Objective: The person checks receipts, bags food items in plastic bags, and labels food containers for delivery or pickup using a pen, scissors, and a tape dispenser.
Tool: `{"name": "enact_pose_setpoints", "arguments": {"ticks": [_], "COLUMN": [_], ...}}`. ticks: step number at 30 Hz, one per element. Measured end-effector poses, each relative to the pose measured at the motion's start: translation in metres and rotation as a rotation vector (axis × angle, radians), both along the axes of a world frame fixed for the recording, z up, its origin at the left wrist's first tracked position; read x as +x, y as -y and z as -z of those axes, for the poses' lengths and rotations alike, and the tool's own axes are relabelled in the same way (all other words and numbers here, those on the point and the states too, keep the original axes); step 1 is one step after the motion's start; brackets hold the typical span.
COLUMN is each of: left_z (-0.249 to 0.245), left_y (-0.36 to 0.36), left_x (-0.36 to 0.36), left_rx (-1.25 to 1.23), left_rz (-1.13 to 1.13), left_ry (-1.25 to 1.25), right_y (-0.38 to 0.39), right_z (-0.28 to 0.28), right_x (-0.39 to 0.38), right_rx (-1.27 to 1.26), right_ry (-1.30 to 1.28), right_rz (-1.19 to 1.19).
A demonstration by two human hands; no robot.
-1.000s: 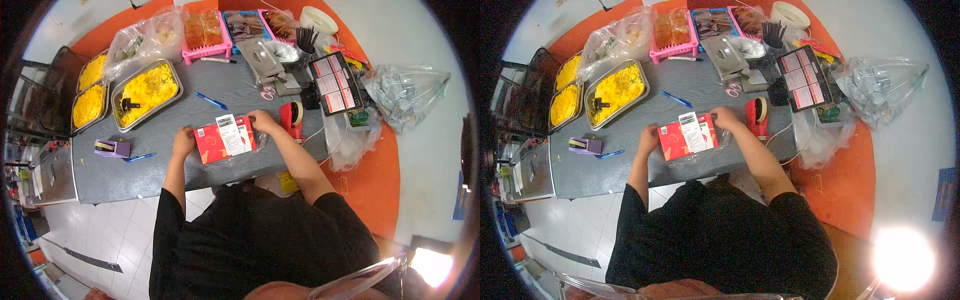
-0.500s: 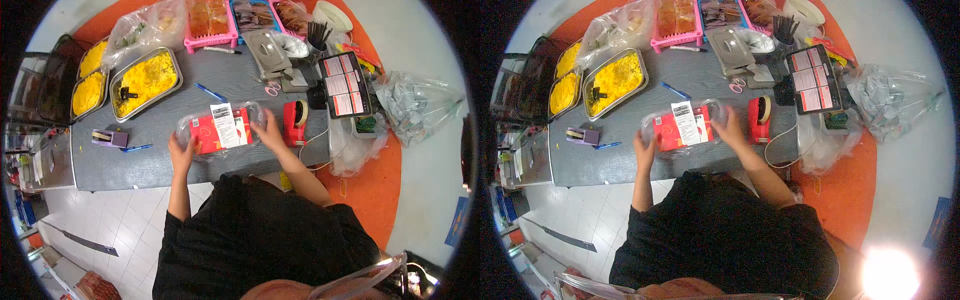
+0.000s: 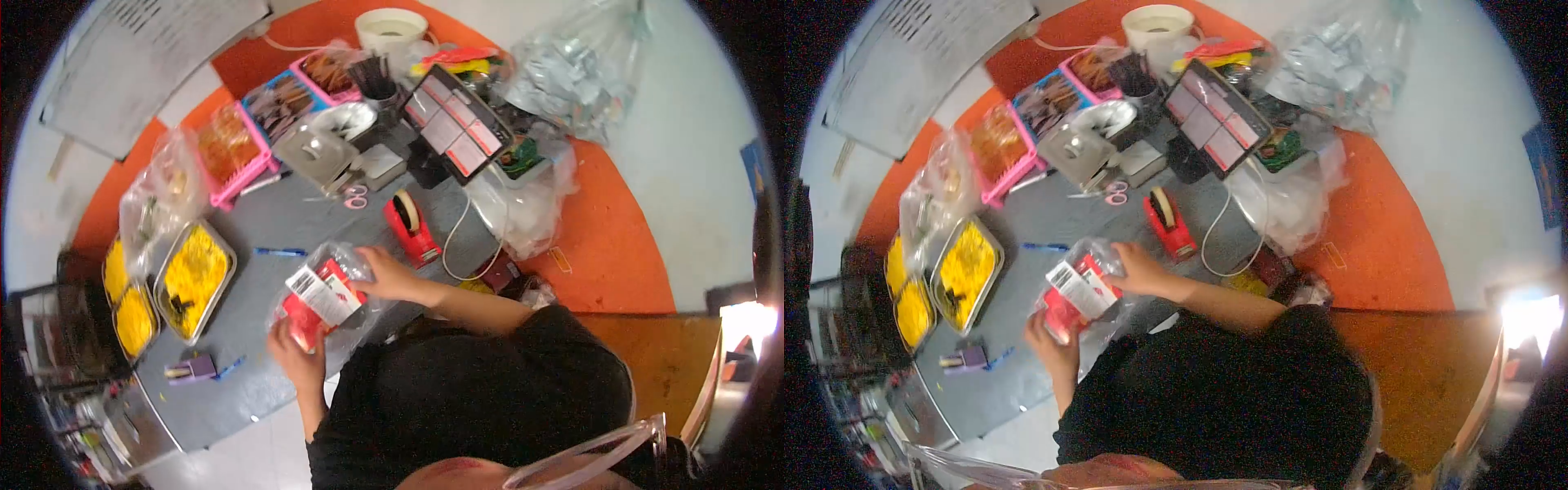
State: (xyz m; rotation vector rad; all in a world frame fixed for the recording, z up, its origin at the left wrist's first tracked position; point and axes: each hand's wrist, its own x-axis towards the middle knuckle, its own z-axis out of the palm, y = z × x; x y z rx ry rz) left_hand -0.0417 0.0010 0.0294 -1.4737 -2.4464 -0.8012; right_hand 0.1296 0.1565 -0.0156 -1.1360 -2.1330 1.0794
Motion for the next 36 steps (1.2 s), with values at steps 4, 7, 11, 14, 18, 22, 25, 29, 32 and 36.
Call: {"name": "enact_pose_setpoints", "arguments": {"ticks": [4, 7, 11, 14, 18, 22, 25, 29, 32, 36], "left_z": [0.006, 0.023, 0.028, 0.032, 0.031, 0.024, 0.019, 0.007, 0.005, 0.005], "left_y": [-0.058, -0.075, -0.065, -0.067, -0.071, -0.064, -0.043, -0.016, 0.003, 0.022], "left_x": [0.005, 0.007, 0.013, 0.013, 0.007, 0.015, 0.016, 0.013, 0.008, 0.01], "left_rx": [-0.182, -0.232, -0.241, -0.23, -0.323, -0.247, -0.194, -0.129, -0.063, -0.05], "left_rz": [0.397, 0.455, 0.43, 0.395, 0.412, 0.404, 0.33, 0.261, 0.127, -0.177], "left_ry": [0.083, 0.032, -0.022, 0.026, 0.094, 0.078, 0.111, 0.103, 0.039, -0.011], "right_y": [-0.024, -0.052, -0.039, -0.033, -0.092, -0.184, -0.209, -0.216, -0.217, -0.232], "right_z": [0.03, 0.025, 0.008, -0.041, -0.067, -0.042, -0.029, -0.026, -0.026, -0.035], "right_x": [-0.045, -0.067, -0.072, -0.024, 0.029, 0.055, 0.056, 0.057, 0.06, 0.038], "right_rx": [0.151, -0.108, -0.13, -0.006, 0.197, 0.412, 0.375, 0.264, 0.237, 0.536], "right_ry": [-0.112, 0.073, -0.471, -0.357, -0.142, 0.316, 0.474, 0.502, 0.48, 0.118], "right_rz": [0.171, -0.116, 0.175, -0.263, 0.191, 0.396, 0.406, 0.422, 0.43, 0.32]}}
